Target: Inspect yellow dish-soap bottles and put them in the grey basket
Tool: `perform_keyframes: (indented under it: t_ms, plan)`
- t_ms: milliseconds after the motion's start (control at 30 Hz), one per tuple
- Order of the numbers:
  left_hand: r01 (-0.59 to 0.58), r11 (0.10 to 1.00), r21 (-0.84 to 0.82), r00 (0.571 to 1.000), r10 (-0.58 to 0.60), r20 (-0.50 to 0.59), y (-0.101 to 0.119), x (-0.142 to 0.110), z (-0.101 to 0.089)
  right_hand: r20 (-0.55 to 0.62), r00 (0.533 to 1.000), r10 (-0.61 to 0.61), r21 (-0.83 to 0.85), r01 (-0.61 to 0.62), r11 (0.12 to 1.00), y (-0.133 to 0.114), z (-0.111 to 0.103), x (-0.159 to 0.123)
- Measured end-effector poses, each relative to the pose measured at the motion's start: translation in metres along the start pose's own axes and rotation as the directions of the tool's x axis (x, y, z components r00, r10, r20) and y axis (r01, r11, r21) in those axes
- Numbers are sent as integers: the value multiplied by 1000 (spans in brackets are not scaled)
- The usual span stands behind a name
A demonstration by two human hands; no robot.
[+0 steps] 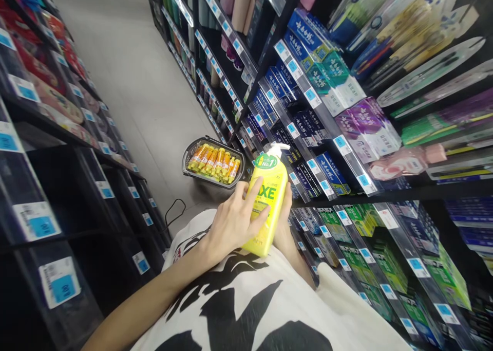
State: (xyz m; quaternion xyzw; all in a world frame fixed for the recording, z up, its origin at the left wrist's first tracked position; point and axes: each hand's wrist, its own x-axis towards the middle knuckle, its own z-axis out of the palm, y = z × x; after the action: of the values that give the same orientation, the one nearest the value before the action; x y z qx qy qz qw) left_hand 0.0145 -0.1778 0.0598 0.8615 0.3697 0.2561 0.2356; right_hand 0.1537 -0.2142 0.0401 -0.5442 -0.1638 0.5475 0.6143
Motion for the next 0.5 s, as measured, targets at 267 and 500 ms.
perform_keyframes:
  t_ms: [267,500]
  plan:
    - [58,996,-63,994,-52,99,0,-3,9,60,990,131,301,-143,943,12,-9,4]
    - [103,990,-96,981,-84,176,3,-4,9,43,990,133,145,-138,980,19,-22,6]
